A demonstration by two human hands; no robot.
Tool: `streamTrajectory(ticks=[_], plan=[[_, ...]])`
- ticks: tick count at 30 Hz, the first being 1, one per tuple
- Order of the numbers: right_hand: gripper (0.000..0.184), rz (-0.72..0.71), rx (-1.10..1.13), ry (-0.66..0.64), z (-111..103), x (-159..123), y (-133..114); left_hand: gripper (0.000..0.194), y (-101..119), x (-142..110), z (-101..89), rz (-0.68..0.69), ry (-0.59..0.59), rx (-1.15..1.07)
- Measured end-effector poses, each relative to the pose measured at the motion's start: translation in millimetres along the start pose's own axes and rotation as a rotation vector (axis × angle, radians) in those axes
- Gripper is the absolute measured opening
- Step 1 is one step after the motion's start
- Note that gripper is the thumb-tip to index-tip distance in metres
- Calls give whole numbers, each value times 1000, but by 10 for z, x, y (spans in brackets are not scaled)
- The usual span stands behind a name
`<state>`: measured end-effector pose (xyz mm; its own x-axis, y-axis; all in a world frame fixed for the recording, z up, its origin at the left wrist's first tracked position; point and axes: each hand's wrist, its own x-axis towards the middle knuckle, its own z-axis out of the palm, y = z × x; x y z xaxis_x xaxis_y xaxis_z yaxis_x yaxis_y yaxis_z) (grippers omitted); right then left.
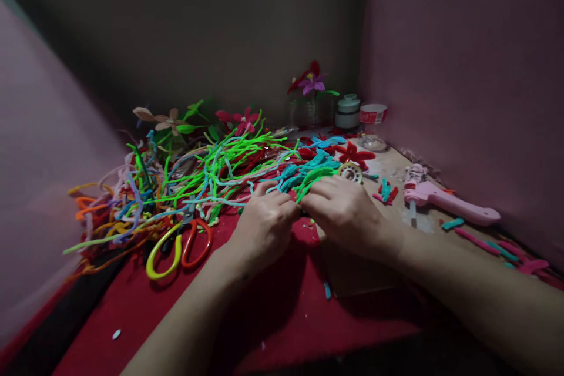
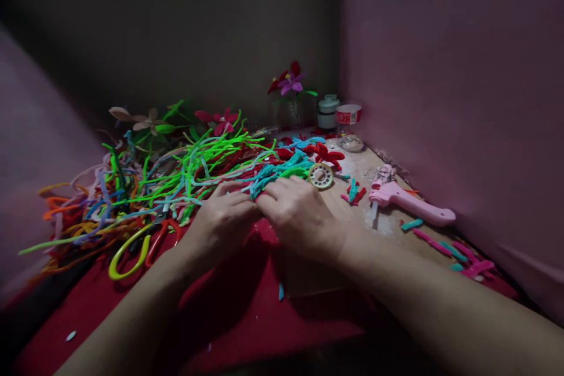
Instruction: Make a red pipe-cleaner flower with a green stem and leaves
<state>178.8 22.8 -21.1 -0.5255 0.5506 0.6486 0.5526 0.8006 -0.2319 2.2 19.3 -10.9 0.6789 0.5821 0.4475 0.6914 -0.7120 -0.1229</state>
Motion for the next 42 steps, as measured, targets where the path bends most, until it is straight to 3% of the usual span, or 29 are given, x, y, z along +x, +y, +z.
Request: streamTrajectory(ticks=[2,3,4,6,8,10,14,17,21,24,27,31,34,38,42], plan=[[15,210,325,-51,-65,63,114,21,19,17,-59,44,40,-96],[12,348,549,-146,-79,85,171,19,36,28,-93,43,73,-159],[10,487,780,-237,-77,98,216,16,57,37,-124,28,113,-222],[11,728,1160,-290,-26,94,246,11,102,47,-160,-38,214,-316],[12,853,1353,-215,55,70,182,9,135,44,-152,-147,335,-339],[13,860,1383,-79,119,45,51,6,149,35,-112,-252,438,-314],[16,719,999,83,140,-2,-175,6,154,27,-31,-293,482,-201],[20,432,486,153,139,-57,-201,11,178,39,7,-258,398,-52],[24,11,-145,132,135,-106,-141,20,204,51,49,-190,225,128],[24,-56,-239,72,61,-59,-72,22,171,46,53,-96,132,98],[19,152,109,41,-46,33,41,20,126,43,11,-38,128,-49],[6,695,967,-239,-88,93,191,15,140,61,-84,-15,188,-180],[8,937,1446,-378,-19,65,217,13,186,69,-137,-2,230,-191],[12,997,1711,-494,71,21,191,13,196,52,-152,44,267,-137],[4,948,1597,-453,54,28,203,15,139,42,-122,76,226,-79]])
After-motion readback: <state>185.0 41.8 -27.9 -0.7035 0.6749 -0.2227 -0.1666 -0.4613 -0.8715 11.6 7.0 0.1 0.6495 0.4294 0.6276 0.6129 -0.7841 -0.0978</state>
